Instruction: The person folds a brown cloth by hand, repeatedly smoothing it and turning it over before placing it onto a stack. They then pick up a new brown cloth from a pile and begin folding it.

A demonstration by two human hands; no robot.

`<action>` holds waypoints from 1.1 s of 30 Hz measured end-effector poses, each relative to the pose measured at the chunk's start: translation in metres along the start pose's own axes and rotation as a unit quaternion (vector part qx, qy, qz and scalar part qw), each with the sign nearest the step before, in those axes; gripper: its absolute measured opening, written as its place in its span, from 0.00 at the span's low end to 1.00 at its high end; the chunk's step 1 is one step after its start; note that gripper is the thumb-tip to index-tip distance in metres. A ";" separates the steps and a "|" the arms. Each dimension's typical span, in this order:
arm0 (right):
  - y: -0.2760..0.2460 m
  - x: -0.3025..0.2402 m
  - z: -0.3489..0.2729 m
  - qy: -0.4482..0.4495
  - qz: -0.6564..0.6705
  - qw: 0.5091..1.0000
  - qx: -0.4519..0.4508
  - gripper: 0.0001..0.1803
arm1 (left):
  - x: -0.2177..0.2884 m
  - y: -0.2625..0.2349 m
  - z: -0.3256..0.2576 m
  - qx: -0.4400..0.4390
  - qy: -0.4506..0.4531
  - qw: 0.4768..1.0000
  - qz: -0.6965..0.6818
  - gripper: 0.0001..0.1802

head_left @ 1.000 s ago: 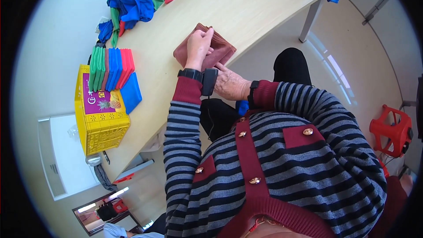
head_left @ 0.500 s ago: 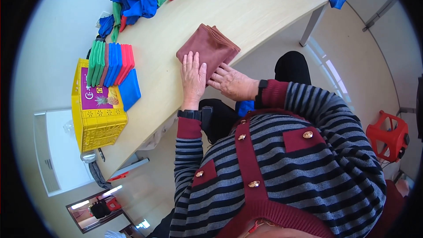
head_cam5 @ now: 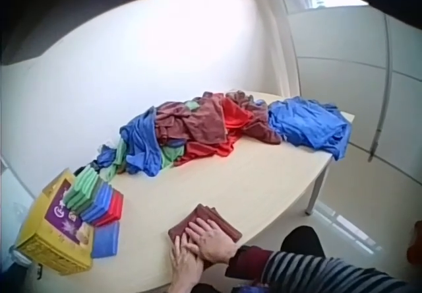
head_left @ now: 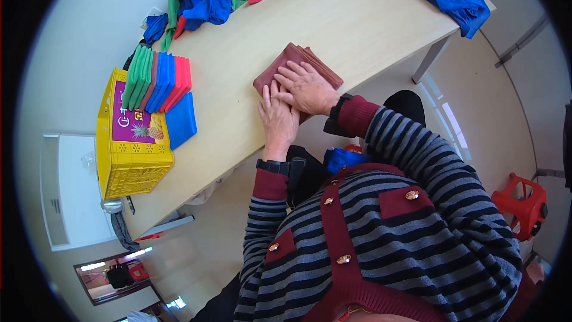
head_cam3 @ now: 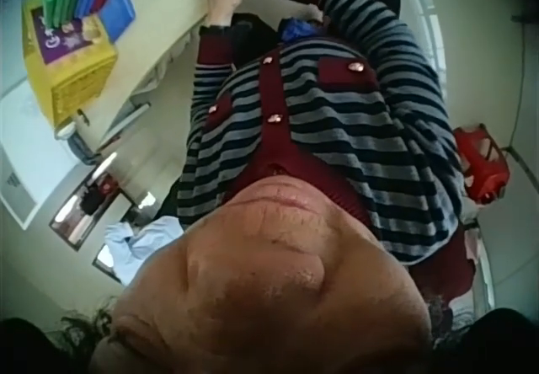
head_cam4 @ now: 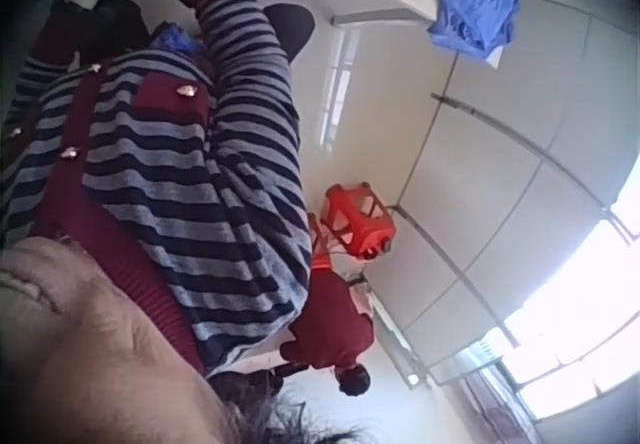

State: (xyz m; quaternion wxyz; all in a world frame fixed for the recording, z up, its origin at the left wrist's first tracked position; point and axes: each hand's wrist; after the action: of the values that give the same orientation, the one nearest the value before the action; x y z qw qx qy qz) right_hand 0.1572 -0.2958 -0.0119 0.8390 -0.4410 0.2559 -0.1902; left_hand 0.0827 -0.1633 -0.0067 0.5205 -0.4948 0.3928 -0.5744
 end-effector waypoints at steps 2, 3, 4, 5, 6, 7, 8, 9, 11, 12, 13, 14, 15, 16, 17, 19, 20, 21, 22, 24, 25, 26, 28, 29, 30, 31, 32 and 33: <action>0.001 0.013 0.001 0.005 -0.023 1.000 -0.015 0.31 | -0.006 0.006 0.000 -0.001 0.003 1.000 0.002 0.34; -0.002 0.017 0.004 0.011 -0.035 0.999 -0.022 0.31 | -0.009 0.006 -0.001 -0.002 0.011 1.000 0.004 0.34; -0.004 0.021 0.006 0.017 -0.047 0.998 -0.030 0.31 | -0.012 0.006 -0.001 -0.003 0.018 1.000 0.006 0.34; -0.006 0.023 0.009 0.022 -0.060 0.997 -0.037 0.32 | -0.015 0.006 0.000 -0.004 0.016 1.000 0.006 0.34; -0.007 0.024 0.009 0.023 -0.058 0.997 -0.040 0.32 | -0.016 0.005 0.000 -0.004 0.012 1.000 -0.002 0.34; -0.008 0.024 0.009 0.028 -0.059 0.997 -0.043 0.32 | -0.017 0.005 0.002 -0.005 0.007 1.000 -0.011 0.34; -0.007 0.024 0.009 0.030 -0.059 0.997 -0.047 0.32 | -0.016 0.001 0.004 -0.005 0.001 1.000 -0.018 0.34; -0.007 0.024 0.010 0.032 -0.059 0.996 -0.051 0.32 | -0.015 -0.002 0.009 -0.006 -0.003 1.000 -0.018 0.34; -0.006 0.027 0.008 0.032 -0.067 0.996 -0.049 0.32 | -0.013 -0.006 0.027 0.036 0.015 0.999 -0.004 0.33; -0.004 0.029 0.005 0.033 -0.077 0.995 -0.045 0.32 | -0.011 -0.007 0.033 0.055 0.024 0.998 0.003 0.33; -0.005 0.027 0.006 0.035 -0.088 0.995 -0.038 0.32 | -0.015 -0.003 0.036 0.052 0.022 0.998 0.004 0.33; -0.005 0.025 0.006 0.036 -0.084 0.995 -0.041 0.32 | -0.019 0.002 0.039 0.045 0.018 0.999 -0.009 0.33; -0.005 0.024 0.007 0.036 -0.083 0.995 -0.045 0.32 | -0.022 0.006 0.040 0.037 0.015 0.999 -0.022 0.33; -0.007 0.022 0.009 0.037 -0.082 0.995 -0.051 0.32 | -0.025 0.011 0.042 0.029 0.010 0.999 -0.036 0.33; -0.008 0.020 0.011 0.036 -0.080 0.994 -0.058 0.32 | -0.030 0.014 0.045 0.024 0.007 0.999 -0.036 0.33; -0.009 0.020 0.011 0.042 -0.081 0.994 -0.061 0.32 | -0.041 0.016 0.046 0.011 -0.039 0.998 -0.044 0.34; -0.010 0.020 0.013 0.044 -0.085 0.994 -0.059 0.32 | -0.046 0.017 0.045 0.005 -0.063 0.997 -0.047 0.34; -0.009 0.020 0.012 0.045 -0.089 0.993 -0.057 0.31 | -0.049 0.017 0.043 -0.001 -0.070 0.996 -0.048 0.34; -0.008 0.020 0.011 0.042 -0.084 0.994 -0.064 0.31 | -0.052 0.016 0.042 -0.001 -0.089 0.995 -0.040 0.34; -0.007 0.024 0.011 0.049 -0.093 0.993 -0.059 0.31 | -0.051 0.009 0.040 0.000 -0.120 0.992 -0.022 0.35; -0.006 0.023 0.010 0.052 -0.097 0.992 -0.056 0.31 | -0.049 0.007 0.033 -0.003 -0.124 0.992 -0.022 0.35; -0.005 0.024 0.010 0.053 -0.097 0.992 -0.056 0.31 | -0.042 0.004 0.027 0.027 -0.095 0.995 -0.019 0.35; -0.002 0.023 0.010 0.059 -0.100 0.991 -0.064 0.31 | -0.028 0.002 0.011 0.089 -0.041 0.995 -0.012 0.35; -0.001 0.021 0.010 0.060 -0.101 0.991 -0.068 0.31 | -0.022 0.005 0.004 0.089 -0.043 0.995 -0.011 0.35; 0.000 0.019 0.010 0.059 -0.100 0.991 -0.068 0.31 | -0.013 0.009 -0.003 0.081 -0.015 0.996 -0.030 0.36; 0.001 0.020 0.010 0.062 -0.104 0.990 -0.066 0.31 | -0.005 0.014 -0.007 0.074 0.016 0.996 -0.049 0.36; 0.001 0.021 0.010 0.065 -0.109 0.990 -0.065 0.31 | -0.002 0.016 -0.010 0.067 0.047 0.994 -0.068 0.37; 0.002 0.021 0.010 0.068 -0.115 0.989 -0.062 0.31 | -0.003 0.014 -0.013 0.070 0.048 0.994 -0.068 0.37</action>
State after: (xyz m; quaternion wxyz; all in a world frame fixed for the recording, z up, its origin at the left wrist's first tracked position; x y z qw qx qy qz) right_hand 0.1804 -0.2996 -0.0142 0.7630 -0.5047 0.2718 -0.2986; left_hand 0.0731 -0.1631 -0.0236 0.4940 -0.4550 0.3417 -0.6574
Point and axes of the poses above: each hand's wrist, its own z-axis towards the middle knuckle, its own y-axis out of the palm, x = y × z, and after that the axes turned 7 degrees about -y, right-handed
